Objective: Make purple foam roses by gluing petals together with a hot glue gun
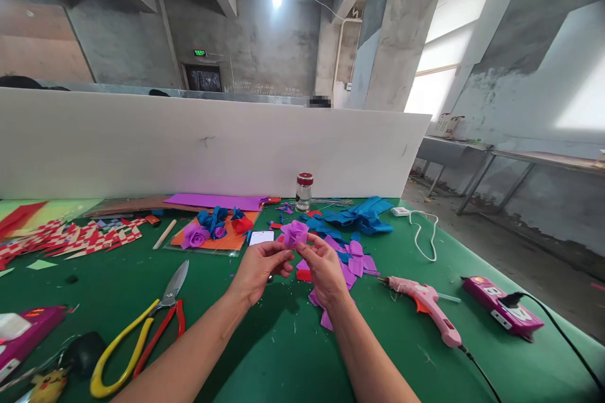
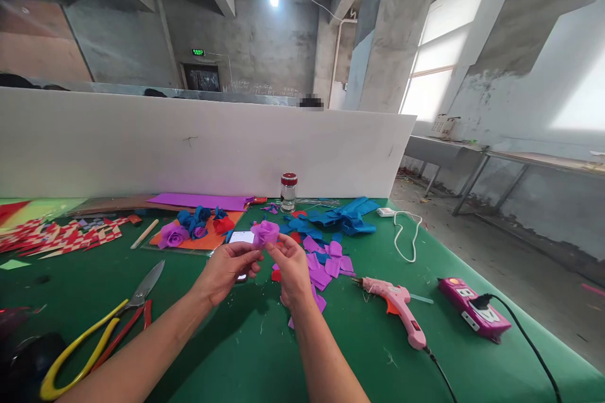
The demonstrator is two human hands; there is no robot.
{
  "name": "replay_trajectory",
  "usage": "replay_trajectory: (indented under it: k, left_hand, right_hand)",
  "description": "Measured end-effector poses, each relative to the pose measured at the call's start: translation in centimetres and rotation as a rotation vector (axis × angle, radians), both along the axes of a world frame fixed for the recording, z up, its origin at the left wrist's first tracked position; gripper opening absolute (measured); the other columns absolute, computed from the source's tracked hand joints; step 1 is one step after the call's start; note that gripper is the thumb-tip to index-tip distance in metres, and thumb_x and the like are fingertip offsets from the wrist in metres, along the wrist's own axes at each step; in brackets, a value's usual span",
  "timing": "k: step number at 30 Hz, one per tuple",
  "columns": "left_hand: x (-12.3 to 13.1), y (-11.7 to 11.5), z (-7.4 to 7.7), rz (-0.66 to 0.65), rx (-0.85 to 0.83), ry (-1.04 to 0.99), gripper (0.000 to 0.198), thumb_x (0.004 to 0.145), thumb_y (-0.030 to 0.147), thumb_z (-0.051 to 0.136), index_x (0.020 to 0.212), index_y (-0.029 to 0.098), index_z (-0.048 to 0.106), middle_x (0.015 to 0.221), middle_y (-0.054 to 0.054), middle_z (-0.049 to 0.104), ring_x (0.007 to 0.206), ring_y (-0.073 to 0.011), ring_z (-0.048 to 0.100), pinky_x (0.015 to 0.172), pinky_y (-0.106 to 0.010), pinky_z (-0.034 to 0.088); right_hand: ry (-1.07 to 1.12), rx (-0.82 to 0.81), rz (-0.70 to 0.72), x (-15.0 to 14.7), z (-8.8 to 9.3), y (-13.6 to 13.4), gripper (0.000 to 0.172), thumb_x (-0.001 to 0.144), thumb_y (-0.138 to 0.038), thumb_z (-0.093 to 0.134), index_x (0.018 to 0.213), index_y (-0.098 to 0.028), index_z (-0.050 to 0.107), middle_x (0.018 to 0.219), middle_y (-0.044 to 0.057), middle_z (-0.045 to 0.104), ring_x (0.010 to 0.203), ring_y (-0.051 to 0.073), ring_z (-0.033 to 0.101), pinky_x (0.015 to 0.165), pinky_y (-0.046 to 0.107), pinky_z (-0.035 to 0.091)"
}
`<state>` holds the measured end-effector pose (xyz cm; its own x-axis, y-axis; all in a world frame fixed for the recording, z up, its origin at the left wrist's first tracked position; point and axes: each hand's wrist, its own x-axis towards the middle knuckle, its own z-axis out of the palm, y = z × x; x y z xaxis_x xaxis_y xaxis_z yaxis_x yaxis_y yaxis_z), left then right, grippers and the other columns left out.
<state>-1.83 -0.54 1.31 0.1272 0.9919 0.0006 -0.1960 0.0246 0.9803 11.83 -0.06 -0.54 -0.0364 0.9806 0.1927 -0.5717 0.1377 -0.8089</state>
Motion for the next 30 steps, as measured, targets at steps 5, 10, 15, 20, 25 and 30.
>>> replay_trajectory:
  k: [5, 10, 15, 20, 25, 30]
  left_hand:
    - [0.2, -0.1, -0.1, 0.020, 0.002, -0.005, 0.030, 0.058, 0.032, 0.084, 0.074, 0.012, 0.068, 0.064, -0.001, 0.068, 0.051, -0.0104, 0.061, 0.047, -0.020, 0.049]
    - [0.6, -0.2, -0.4, 0.020, 0.009, -0.011, 0.031, 0.057, 0.033, 0.085, 0.073, 0.013, 0.068, 0.063, -0.001, 0.068, 0.051, -0.0111, 0.062, 0.047, -0.020, 0.050]
    - [0.7, -0.4, -0.3, 0.010, 0.021, -0.014, 0.031, 0.057, 0.034, 0.085, 0.071, 0.013, 0.067, 0.063, -0.001, 0.067, 0.050, -0.0114, 0.062, 0.046, -0.021, 0.050]
    - [0.7, -0.4, -0.2, 0.012, 0.016, -0.009, 0.031, 0.057, 0.033, 0.085, 0.071, 0.013, 0.066, 0.064, -0.002, 0.068, 0.050, -0.0117, 0.062, 0.045, -0.021, 0.050]
    - [0.7, -0.5, 0.0, 0.011, 0.011, -0.028, 0.030, 0.058, 0.032, 0.085, 0.071, 0.014, 0.065, 0.065, -0.002, 0.068, 0.050, -0.0118, 0.062, 0.046, -0.021, 0.049]
    - [0.7, -0.6, 0.2, 0.019, -0.002, -0.042, 0.030, 0.056, 0.031, 0.085, 0.071, 0.013, 0.066, 0.064, -0.001, 0.067, 0.049, -0.0110, 0.061, 0.045, -0.021, 0.047]
  right_hand:
    - [-0.010, -0.007, -0.078, 0.0, -0.2, 0.3, 0.025, 0.066, -0.035, 0.080, 0.084, -0.018, 0.074, 0.080, 0.003, 0.074, 0.075, 0.016, 0.065, 0.075, 0.027, 0.048]
    - [0.021, -0.002, -0.083, 0.0, -0.3, 0.5, 0.027, 0.063, -0.033, 0.081, 0.083, -0.017, 0.072, 0.077, 0.002, 0.074, 0.074, 0.016, 0.065, 0.074, 0.026, 0.047]
    - [0.022, 0.001, -0.092, 0.2, -0.5, 0.6, 0.025, 0.065, -0.034, 0.080, 0.082, -0.019, 0.068, 0.070, 0.000, 0.072, 0.068, 0.015, 0.065, 0.069, 0.025, 0.046]
    - [0.007, 0.006, -0.095, 0.4, -0.6, 0.7, 0.022, 0.067, -0.033, 0.079, 0.080, -0.018, 0.069, 0.073, 0.001, 0.072, 0.069, 0.015, 0.064, 0.070, 0.026, 0.047]
    - [0.017, 0.037, -0.059, 0.5, 0.2, 0.0, 0.023, 0.069, -0.030, 0.078, 0.088, -0.019, 0.070, 0.083, 0.003, 0.074, 0.078, 0.017, 0.066, 0.075, 0.027, 0.048]
    - [-0.023, 0.070, 0.038, 0.7, 1.0, -0.6, 0.038, 0.067, -0.025, 0.080, 0.102, -0.019, 0.067, 0.087, 0.004, 0.075, 0.086, 0.020, 0.068, 0.083, 0.032, 0.049]
